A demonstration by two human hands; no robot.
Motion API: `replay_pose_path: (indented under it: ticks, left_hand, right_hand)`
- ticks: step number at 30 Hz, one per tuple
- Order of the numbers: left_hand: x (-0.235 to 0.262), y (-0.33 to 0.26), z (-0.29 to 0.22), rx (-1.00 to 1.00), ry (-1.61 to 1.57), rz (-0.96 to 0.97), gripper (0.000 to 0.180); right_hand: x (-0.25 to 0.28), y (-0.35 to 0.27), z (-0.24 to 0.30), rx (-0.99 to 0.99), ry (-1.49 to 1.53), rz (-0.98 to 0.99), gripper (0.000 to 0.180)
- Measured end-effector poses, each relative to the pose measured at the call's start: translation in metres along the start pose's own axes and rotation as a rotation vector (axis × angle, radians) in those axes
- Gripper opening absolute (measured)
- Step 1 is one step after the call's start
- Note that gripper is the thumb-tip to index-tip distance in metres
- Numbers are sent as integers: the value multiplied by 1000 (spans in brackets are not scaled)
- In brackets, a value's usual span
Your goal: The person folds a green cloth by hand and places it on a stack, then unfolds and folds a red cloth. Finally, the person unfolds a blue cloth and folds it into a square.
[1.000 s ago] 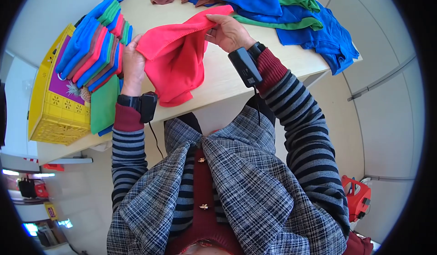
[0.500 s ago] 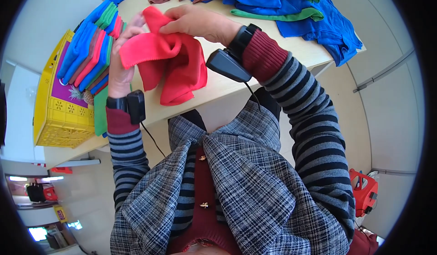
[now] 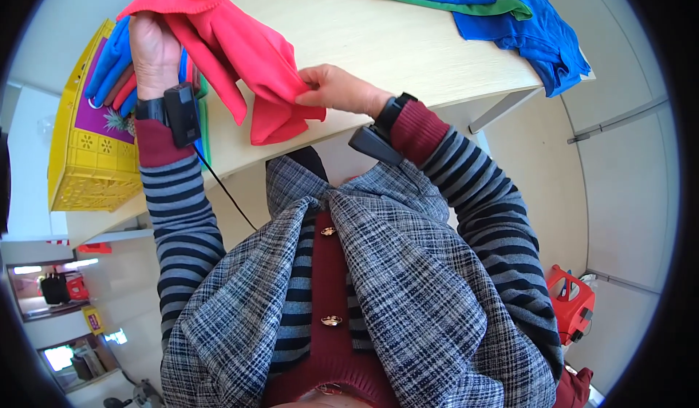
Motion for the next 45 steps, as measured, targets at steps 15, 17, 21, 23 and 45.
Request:
replay_pose_path:
  ticks: [15, 17, 21, 23, 45]
  left_hand:
    - [3, 72, 47, -512, 1410, 200, 21]
    - [-7, 48, 77, -153, 1120, 121, 21]
    - [-38, -1, 103, 79, 906, 111, 19]
    - [-46, -16, 105, 108, 874, 129, 19]
    - [-122, -106, 70, -168, 919, 220, 17]
  right_hand:
    - [57, -85, 76, -13, 545, -403, 30]
    - [74, -88, 59, -53, 329, -541, 30]
    - [96, -101, 34, -28, -268, -700, 31]
    - [97, -103, 37, -31, -239, -707, 31]
    - [66, -74, 70, 489, -592, -671, 15]
Point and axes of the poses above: each hand's wrist, its own y-axis towards the middle knuckle, its own x-axis out of the back of the hand, z = x × y, the point moved 3 cm from there along y, towards the middle knuckle, and after that the axes turned 9 degrees about -z, right-handed, at the moved point
